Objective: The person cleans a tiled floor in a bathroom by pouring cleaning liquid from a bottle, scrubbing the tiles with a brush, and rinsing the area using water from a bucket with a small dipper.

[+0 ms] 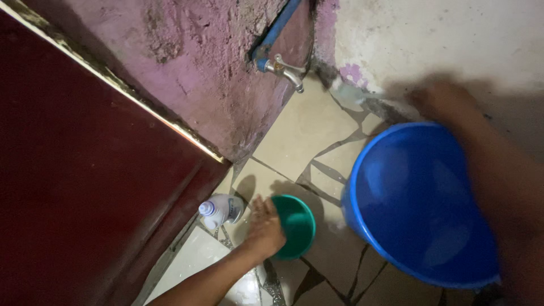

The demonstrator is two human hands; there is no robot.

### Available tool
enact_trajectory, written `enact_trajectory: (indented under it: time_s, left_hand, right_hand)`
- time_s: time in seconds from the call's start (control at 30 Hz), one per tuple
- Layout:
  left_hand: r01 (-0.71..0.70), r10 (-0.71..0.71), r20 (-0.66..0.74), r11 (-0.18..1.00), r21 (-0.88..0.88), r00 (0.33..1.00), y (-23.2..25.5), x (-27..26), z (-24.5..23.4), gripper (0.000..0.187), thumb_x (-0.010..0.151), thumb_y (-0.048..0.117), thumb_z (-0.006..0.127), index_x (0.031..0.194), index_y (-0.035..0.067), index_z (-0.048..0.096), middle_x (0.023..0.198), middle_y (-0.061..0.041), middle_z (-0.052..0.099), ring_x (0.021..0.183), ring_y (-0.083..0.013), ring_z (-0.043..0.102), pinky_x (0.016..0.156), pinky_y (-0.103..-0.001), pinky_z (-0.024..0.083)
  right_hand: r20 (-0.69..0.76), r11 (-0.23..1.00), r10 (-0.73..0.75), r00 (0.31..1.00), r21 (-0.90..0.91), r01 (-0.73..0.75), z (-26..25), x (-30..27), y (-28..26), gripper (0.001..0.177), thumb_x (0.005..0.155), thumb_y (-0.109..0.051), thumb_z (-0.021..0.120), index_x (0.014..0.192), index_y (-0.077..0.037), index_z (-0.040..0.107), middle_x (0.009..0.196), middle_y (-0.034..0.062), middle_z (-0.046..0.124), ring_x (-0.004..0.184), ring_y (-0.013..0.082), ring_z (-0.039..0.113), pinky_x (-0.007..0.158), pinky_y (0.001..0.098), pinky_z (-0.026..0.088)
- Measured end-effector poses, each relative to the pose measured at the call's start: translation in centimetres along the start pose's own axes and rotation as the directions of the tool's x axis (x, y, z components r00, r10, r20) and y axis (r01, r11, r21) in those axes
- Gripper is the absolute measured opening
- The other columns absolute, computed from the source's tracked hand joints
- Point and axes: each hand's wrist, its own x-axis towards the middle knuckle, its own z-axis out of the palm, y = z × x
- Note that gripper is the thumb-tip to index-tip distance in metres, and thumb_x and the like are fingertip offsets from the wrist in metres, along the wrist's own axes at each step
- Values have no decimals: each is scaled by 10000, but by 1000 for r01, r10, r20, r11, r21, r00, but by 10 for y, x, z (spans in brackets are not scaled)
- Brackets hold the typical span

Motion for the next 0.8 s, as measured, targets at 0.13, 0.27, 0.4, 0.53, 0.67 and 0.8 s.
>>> enact_trajectory:
  time_s: [0.13,0.27,0.4,0.53,0.67,0.8]
  left_hand:
    - [170,-147,237,982,-80,960,5,-37,-43,1152,857,85,749,1522,-136,-165,1629,-417,-144,1546,-533,-75,1272,-503,132]
    - [261,-253,300,965,13,920,10,-39,-26,1194,901,145,729,1536,-124,-246,1564,-404,198,1441,-507,312,1179,-548,346]
    - [226,-224,127,974,-4,966,-6,-33,5,1010,978,65,570,1596,30,-228,1452,-264,439,1125,-368,661,1009,-561,513]
    - [13,-28,-97,988,-156,995,-19,-39,27,915,1035,66,520,1651,31,-155,1330,-280,550,1082,-403,673,915,-463,591]
    - [-19,27,53,989,-145,998,-23,-64,-10,1015,857,56,680,1568,-64,-35,1318,-328,542,1083,-418,666,890,-426,579]
    - [42,-20,252,996,-83,968,-16,-24,-94,255,820,114,736,1038,-16,701,964,-240,762,887,-321,780,741,-413,627]
  right_hand:
    - [-163,995,-100,982,-22,98,8,10,-3,364,935,-373,668,1263,-261,780,1256,139,713,1088,383,683,947,527,531]
    - [-220,975,-122,968,155,158,29,10,-4,339,940,-358,689,1216,-191,793,1184,130,753,1036,367,719,941,484,553]
    - [-265,974,-85,960,181,137,23,0,-11,316,960,-369,691,1182,-169,791,1177,136,747,1027,390,701,896,516,539]
    - [-310,969,18,951,240,60,10,-24,-20,338,949,-385,696,1218,-198,783,1128,166,738,1001,408,693,883,525,535]
    - [-292,959,32,956,278,53,1,-37,-29,342,980,-420,677,1242,-219,767,1072,178,753,969,395,715,877,524,545]
    - [-367,973,8,930,219,78,2,-37,-32,285,949,-393,692,1156,-228,798,1041,155,750,936,399,694,801,548,530]
